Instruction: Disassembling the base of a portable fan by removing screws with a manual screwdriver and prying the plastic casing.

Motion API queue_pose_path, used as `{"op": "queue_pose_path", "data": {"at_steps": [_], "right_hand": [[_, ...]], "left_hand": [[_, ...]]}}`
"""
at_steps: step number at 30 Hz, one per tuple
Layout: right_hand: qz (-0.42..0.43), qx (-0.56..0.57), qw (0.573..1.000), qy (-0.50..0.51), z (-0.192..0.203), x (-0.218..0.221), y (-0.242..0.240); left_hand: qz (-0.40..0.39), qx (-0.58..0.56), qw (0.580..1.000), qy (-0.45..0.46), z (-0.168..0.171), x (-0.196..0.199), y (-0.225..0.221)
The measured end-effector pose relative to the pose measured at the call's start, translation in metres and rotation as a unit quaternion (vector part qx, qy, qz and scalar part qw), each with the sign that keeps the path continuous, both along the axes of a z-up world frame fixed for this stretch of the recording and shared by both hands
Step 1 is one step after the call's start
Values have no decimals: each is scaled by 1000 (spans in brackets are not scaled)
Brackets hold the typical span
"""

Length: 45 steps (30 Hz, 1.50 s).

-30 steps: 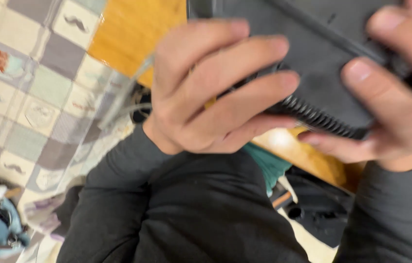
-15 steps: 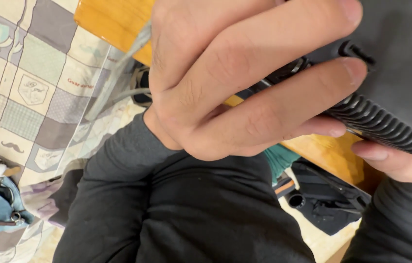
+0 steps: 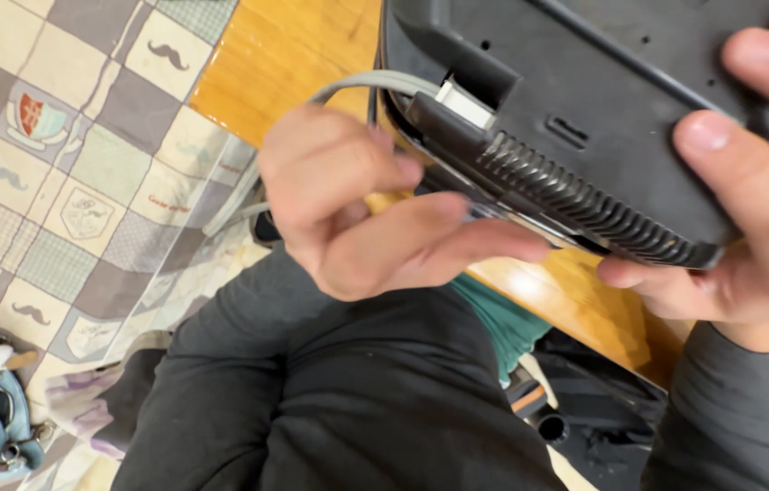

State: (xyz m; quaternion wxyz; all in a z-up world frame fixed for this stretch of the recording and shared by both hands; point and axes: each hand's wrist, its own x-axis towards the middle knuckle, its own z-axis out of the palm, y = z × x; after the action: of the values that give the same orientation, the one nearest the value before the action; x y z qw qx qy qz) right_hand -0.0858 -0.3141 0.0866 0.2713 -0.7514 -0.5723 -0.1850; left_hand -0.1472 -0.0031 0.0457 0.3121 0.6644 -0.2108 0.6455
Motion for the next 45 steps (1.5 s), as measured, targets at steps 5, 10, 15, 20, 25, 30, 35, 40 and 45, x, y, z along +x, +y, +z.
{"op": "queue_pose_path", "data": {"at_steps": [5,10,15,20,25,30,35,40,45], "right_hand": [[19,16,997,-67,8,7,5],[3,69,989,-133,7,11,17],[-58,33,987,-147,10,6,8],[-62,53,983,-163,9,8,12],[-47,64,980,-182,9,13,13],[-49,55,982,-175,10,11,12],[-56,38,985,-157,12,8,9],[-58,30,986,-153,11,8,7],[-53,44,985,-161,11,9,10]], "left_hand": [[-76,31,988,127,-9,-16,7],[12,28,984,176,-10,-24,-5],[27,46,985,162,-12,-22,-7],[24,55,987,146,-11,-19,-11],[34,71,987,143,-16,-19,-11],[44,84,986,138,-14,-17,-10],[54,101,979,166,-19,-20,-3],[58,93,986,125,-15,-15,-1],[54,82,988,121,-13,-15,-1]]}}
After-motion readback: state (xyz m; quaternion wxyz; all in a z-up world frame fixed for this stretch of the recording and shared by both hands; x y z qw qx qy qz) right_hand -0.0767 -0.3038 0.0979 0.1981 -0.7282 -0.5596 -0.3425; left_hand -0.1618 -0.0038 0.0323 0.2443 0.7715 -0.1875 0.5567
